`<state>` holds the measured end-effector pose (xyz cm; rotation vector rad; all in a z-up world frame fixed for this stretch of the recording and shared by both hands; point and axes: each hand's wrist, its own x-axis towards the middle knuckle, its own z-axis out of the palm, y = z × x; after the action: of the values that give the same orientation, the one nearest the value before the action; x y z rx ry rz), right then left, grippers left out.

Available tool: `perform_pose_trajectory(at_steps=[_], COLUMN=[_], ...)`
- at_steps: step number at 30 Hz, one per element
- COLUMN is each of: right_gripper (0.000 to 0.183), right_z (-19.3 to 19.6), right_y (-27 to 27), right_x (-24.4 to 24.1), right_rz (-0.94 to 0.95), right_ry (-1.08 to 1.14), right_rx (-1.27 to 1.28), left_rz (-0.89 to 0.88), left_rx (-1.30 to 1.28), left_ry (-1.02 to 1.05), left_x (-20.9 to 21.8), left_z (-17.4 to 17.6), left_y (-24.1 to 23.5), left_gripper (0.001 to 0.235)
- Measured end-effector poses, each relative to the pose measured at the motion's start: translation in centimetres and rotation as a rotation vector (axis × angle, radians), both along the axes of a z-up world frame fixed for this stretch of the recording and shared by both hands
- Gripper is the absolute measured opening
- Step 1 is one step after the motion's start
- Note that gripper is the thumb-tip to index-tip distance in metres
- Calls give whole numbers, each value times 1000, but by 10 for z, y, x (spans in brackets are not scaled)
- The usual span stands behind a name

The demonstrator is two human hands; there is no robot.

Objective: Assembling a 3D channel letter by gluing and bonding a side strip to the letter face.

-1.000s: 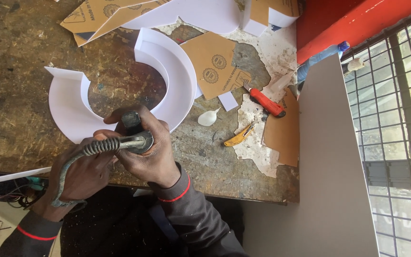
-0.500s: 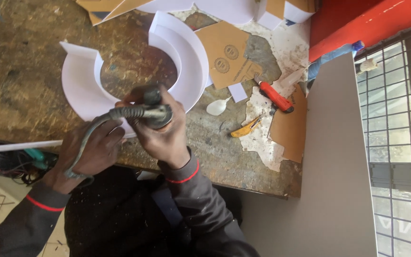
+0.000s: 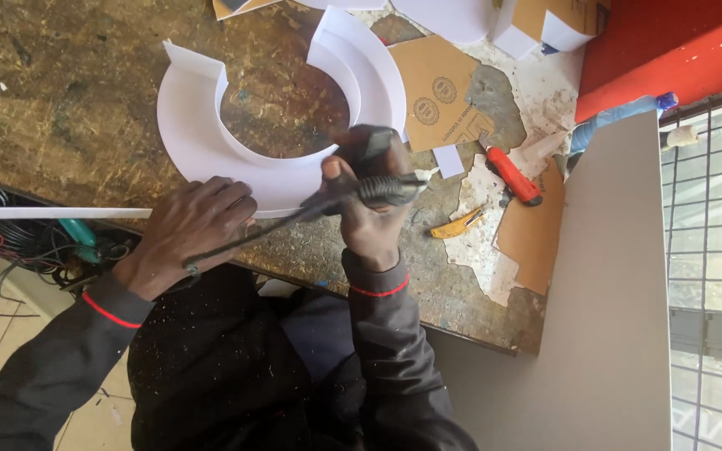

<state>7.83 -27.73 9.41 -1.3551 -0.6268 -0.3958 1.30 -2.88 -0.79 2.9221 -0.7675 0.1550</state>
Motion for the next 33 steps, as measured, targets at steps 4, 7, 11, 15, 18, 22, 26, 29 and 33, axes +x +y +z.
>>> perform_pose_trajectory(at_steps=[4,7,11,15,18,22,26,29,33], right_gripper=[23,24,24,23,21,21,23,24,23], right_z=[3,6,10,15,18,14,8,13,23], right_y=[5,4,7,8,9,8,-3,-12,-15], right_x=[-9,-8,-15,-18,-20,-18,-10,0,-1], right_rz=[-68,-98,-96,-122,-118,-167,-112,-28,95], right_ry=[-2,17,73,120,129,122,90,58,110], right_rx=[-41,-85,-56,-69,-62,-98,-102,-115,-94], left_rz=[-57,-122,-69,-196,-200,-173,-170,-176,-178], left_rx=[-52,-150,-221,-65,-45,13,100,110,57], left_ry=[-39,84,331,148,44,36,41,-64,-185], left_x=[-1,0,8,23,22,23,18,9,5], left_z=[11,18,31,-7,-8,-16,-17,-6,-8], left_y=[6,19,35,63,72,70,63,51,47], left_gripper=[18,26,34,80,71,73,65,54,38])
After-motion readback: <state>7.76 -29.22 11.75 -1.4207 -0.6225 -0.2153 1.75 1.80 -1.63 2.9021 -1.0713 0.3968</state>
